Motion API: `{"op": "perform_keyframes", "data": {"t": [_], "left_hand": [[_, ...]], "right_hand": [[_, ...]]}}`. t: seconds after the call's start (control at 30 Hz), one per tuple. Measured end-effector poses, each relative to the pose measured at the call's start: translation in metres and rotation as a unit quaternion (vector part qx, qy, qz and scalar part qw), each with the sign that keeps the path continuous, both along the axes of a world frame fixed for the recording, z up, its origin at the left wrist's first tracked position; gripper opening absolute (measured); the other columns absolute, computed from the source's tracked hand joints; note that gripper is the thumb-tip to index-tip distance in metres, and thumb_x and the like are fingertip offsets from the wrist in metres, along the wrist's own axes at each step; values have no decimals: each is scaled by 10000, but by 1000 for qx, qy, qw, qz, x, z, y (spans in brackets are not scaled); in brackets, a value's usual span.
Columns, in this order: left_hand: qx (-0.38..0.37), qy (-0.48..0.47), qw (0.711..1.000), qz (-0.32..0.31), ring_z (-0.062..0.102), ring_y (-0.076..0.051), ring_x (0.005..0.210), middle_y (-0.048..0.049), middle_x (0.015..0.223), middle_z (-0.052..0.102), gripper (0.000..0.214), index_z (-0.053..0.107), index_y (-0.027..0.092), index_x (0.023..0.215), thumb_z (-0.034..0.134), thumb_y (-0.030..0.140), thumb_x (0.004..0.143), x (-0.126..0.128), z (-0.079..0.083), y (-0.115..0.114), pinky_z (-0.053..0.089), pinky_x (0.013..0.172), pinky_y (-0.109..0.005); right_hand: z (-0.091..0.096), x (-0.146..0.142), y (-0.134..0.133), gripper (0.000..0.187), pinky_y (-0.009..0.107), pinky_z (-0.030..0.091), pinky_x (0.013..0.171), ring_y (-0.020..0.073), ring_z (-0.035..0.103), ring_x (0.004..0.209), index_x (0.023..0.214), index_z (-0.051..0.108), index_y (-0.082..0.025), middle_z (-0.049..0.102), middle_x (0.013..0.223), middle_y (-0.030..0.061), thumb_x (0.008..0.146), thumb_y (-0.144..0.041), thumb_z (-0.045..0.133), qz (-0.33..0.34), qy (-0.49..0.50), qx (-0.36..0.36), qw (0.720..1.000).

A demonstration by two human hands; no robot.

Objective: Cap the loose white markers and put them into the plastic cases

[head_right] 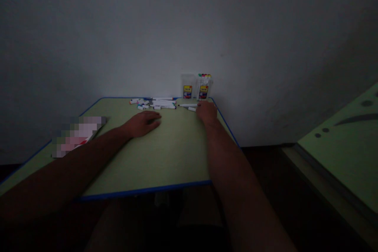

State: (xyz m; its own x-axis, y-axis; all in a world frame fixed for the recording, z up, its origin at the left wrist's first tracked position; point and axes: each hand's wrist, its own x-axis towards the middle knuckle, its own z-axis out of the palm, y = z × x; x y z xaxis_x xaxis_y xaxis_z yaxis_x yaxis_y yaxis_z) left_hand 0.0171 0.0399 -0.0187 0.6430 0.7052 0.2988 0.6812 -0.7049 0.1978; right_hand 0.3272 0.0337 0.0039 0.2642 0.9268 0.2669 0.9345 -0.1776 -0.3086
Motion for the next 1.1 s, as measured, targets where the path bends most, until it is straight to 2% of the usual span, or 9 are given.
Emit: {"op": "perform_keyframes", "data": {"t": [0.4, 0.5, 0.57, 0.63, 0.7, 0.77, 0.9, 1.1], "left_hand": [[3, 4, 1000, -3, 578, -249, 1277, -95, 1319, 678, 496, 682, 208, 1244, 433, 517, 947, -1, -3, 3, 423, 1112, -432], [7, 3, 1000, -7, 571, -254, 1285, -111, 1322, 675, 513, 684, 184, 1246, 432, 518, 947, -1, -3, 3, 419, 1117, -416], [7, 5, 1000, -8, 566, -261, 1290, -127, 1322, 673, 528, 685, 159, 1246, 431, 514, 948, -1, -3, 3, 416, 1119, -413], [5, 7, 1000, -8, 571, -268, 1283, -136, 1318, 673, 533, 684, 147, 1246, 433, 509, 945, 0, -2, 2, 418, 1115, -417], [5, 5, 1000, -7, 581, -274, 1271, -137, 1316, 673, 532, 685, 155, 1245, 438, 514, 942, 0, -1, 2, 424, 1108, -424], [5, 1, 1000, -4, 584, -274, 1267, -130, 1318, 673, 528, 685, 169, 1245, 438, 522, 940, 0, -1, 1, 426, 1105, -427], [3, 5, 1000, -3, 580, -272, 1272, -139, 1326, 666, 542, 683, 153, 1250, 428, 519, 942, 0, -2, 2, 418, 1111, -410], [0, 5, 1000, 2, 579, -286, 1272, -126, 1323, 672, 524, 686, 167, 1247, 438, 510, 938, 0, 0, 0, 419, 1110, -444]], "right_hand": [[8, -16, -5, 201, 329, 492, 884, 227, 679, 991, 975, 796, -225, 753, 1070, 83, 791, -235, 715, 66, -20, -69, 995], [12, -20, -4, 162, 287, 491, 833, 205, 682, 940, 918, 797, -191, 761, 1012, 83, 769, -210, 735, 96, 35, -61, 993], [14, -23, -4, 120, 264, 492, 774, 182, 680, 863, 864, 789, -167, 759, 929, 74, 761, -210, 743, 104, 121, -47, 986], [16, -28, -6, 84, 247, 485, 680, 151, 657, 734, 809, 769, -154, 742, 825, 55, 772, -217, 728, 100, 241, -39, 965], [17, -34, -9, 88, 229, 456, 577, 120, 601, 599, 752, 738, -150, 711, 730, 29, 793, -213, 692, 102, 362, -48, 925], [18, -41, -12, 126, 215, 416, 508, 98, 536, 514, 702, 707, -150, 676, 661, 10, 810, -201, 666, 111, 441, -65, 888], [19, -49, -16, 140, 209, 376, 475, 91, 508, 487, 693, 686, -152, 678, 651, 11, 824, -189, 656, 111, 510, -82, 849], [21, -53, -19, 148, 193, 374, 479, 75, 495, 479, 697, 661, -149, 681, 646, 5, 842, -164, 637, 114, 530, -95, 835]]}}
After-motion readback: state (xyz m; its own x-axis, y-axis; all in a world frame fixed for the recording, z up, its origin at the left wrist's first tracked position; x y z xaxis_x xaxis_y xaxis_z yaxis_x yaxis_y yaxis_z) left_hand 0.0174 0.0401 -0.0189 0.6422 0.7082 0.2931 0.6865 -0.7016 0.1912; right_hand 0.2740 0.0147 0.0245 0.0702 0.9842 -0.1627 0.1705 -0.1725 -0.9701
